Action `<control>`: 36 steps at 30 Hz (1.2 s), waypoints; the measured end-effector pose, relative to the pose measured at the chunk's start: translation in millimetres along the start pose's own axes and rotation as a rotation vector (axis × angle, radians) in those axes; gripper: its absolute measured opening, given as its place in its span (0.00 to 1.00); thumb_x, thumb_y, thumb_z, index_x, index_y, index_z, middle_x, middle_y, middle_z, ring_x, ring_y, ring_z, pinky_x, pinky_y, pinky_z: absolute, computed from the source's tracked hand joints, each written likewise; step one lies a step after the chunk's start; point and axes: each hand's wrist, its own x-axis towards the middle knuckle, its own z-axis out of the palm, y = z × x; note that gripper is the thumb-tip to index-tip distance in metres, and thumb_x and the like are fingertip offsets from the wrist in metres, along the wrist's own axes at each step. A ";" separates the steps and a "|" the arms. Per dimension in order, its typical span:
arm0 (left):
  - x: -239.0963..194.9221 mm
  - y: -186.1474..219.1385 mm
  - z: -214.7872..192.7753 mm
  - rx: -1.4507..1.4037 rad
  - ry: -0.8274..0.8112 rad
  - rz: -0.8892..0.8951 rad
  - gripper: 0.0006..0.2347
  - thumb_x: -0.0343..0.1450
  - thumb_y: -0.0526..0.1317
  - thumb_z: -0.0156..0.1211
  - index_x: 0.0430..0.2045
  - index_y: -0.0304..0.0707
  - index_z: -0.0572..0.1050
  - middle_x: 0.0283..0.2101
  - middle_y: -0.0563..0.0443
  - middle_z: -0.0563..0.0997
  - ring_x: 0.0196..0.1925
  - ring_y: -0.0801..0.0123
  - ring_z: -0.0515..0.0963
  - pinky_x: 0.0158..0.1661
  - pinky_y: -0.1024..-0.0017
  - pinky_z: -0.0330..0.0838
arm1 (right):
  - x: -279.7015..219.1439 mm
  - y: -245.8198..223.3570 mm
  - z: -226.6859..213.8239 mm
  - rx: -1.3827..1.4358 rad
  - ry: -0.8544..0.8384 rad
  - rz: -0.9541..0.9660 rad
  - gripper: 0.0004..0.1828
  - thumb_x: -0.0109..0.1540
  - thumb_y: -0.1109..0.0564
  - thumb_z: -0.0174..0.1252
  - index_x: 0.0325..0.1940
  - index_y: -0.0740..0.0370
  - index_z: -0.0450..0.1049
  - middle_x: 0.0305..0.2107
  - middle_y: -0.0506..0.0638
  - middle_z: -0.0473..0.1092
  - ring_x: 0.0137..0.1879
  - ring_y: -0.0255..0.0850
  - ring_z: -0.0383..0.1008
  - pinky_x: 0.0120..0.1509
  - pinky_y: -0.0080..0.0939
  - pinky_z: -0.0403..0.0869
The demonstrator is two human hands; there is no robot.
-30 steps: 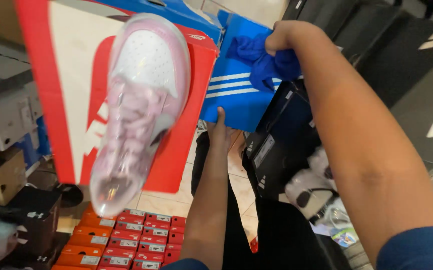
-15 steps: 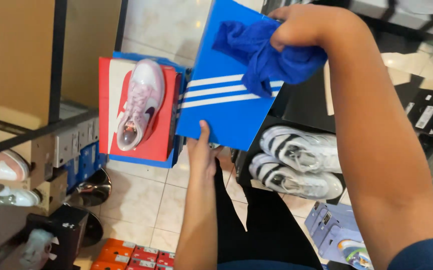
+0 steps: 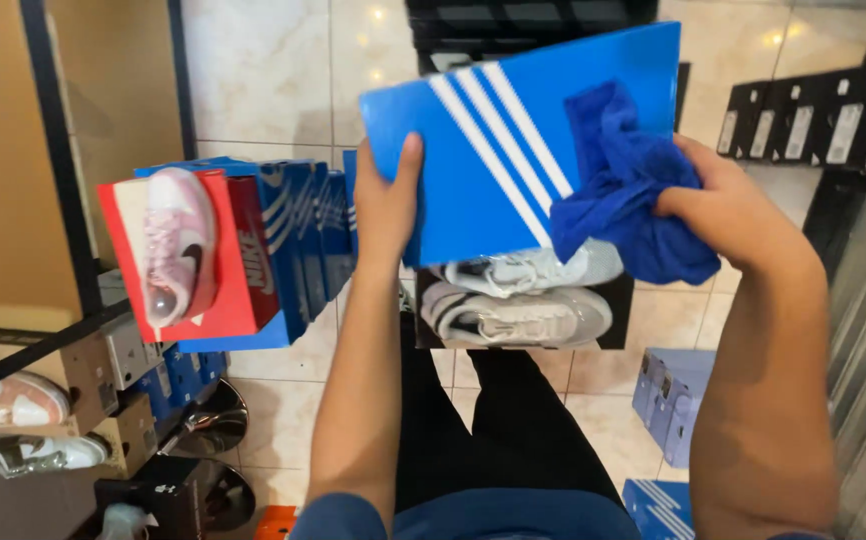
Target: Wiping shoe boxes and shoes with a blue cloth and organizing them on the floor.
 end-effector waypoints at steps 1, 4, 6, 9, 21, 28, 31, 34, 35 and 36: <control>12.7 -3.4 16.6 0.123 -0.027 0.035 0.30 0.65 0.64 0.53 0.55 0.44 0.70 0.55 0.47 0.82 0.57 0.58 0.82 0.54 0.62 0.75 | 14.8 24.0 -1.6 0.083 0.015 -0.051 0.40 0.52 0.62 0.49 0.71 0.50 0.66 0.53 0.50 0.71 0.56 0.44 0.69 0.60 0.44 0.67; 31.1 -7.2 53.9 0.334 -0.072 0.045 0.33 0.65 0.68 0.45 0.58 0.48 0.68 0.56 0.49 0.82 0.57 0.54 0.82 0.53 0.58 0.73 | 47.6 81.8 2.2 0.351 0.005 -0.096 0.40 0.50 0.64 0.48 0.68 0.50 0.68 0.48 0.47 0.70 0.52 0.39 0.68 0.52 0.39 0.67; 37.0 -3.2 63.5 0.422 -0.068 0.029 0.37 0.64 0.71 0.39 0.64 0.50 0.63 0.59 0.48 0.81 0.57 0.50 0.81 0.52 0.52 0.74 | 48.1 96.9 -0.7 0.535 -0.026 -0.112 0.43 0.50 0.65 0.47 0.72 0.50 0.65 0.46 0.45 0.69 0.49 0.37 0.68 0.47 0.36 0.68; 35.6 -3.1 67.4 0.463 -0.038 -0.014 0.40 0.63 0.72 0.38 0.67 0.51 0.59 0.61 0.44 0.78 0.62 0.45 0.75 0.56 0.49 0.69 | 16.5 108.6 -14.3 0.452 0.088 -0.149 0.36 0.59 0.61 0.52 0.73 0.53 0.61 0.58 0.49 0.67 0.61 0.40 0.67 0.66 0.41 0.68; 50.3 -25.7 68.6 0.399 0.006 0.112 0.24 0.81 0.56 0.31 0.66 0.44 0.64 0.61 0.27 0.74 0.65 0.32 0.72 0.64 0.41 0.64 | 120.7 5.7 110.6 -0.477 0.519 -1.043 0.35 0.70 0.41 0.49 0.81 0.49 0.57 0.77 0.67 0.43 0.81 0.65 0.33 0.70 0.78 0.24; 65.9 -35.0 60.4 0.198 -0.085 0.159 0.26 0.79 0.57 0.30 0.69 0.46 0.61 0.68 0.37 0.71 0.69 0.40 0.69 0.65 0.50 0.63 | 126.4 -2.4 100.7 -0.520 0.546 -1.057 0.40 0.61 0.44 0.57 0.78 0.51 0.60 0.73 0.68 0.52 0.78 0.67 0.47 0.78 0.71 0.45; 52.5 -28.8 59.5 0.257 -0.086 0.122 0.29 0.75 0.60 0.28 0.70 0.49 0.59 0.69 0.45 0.72 0.68 0.48 0.72 0.61 0.56 0.66 | 138.7 35.1 54.7 -0.501 0.730 -0.866 0.36 0.66 0.49 0.61 0.77 0.61 0.65 0.75 0.70 0.42 0.79 0.70 0.36 0.78 0.77 0.53; 54.3 -19.3 57.9 0.329 -0.085 0.072 0.32 0.74 0.63 0.26 0.71 0.51 0.57 0.68 0.44 0.72 0.64 0.44 0.74 0.56 0.52 0.69 | 146.2 -4.9 49.9 -0.457 0.880 -0.951 0.27 0.66 0.51 0.61 0.66 0.70 0.74 0.65 0.66 0.54 0.70 0.64 0.49 0.74 0.72 0.60; 54.1 -18.3 58.0 0.363 -0.091 0.068 0.32 0.73 0.63 0.25 0.71 0.50 0.57 0.66 0.43 0.74 0.61 0.42 0.76 0.53 0.50 0.71 | 144.9 -26.7 55.3 -0.445 0.863 -1.060 0.24 0.64 0.51 0.58 0.58 0.71 0.75 0.54 0.67 0.72 0.60 0.63 0.69 0.68 0.65 0.61; 57.1 -29.6 60.2 0.366 -0.094 0.066 0.32 0.73 0.63 0.25 0.71 0.50 0.57 0.66 0.43 0.74 0.61 0.42 0.76 0.53 0.50 0.71 | 153.3 -49.8 75.7 -0.443 0.862 -1.056 0.24 0.64 0.51 0.58 0.58 0.71 0.75 0.54 0.67 0.72 0.60 0.63 0.69 0.68 0.65 0.61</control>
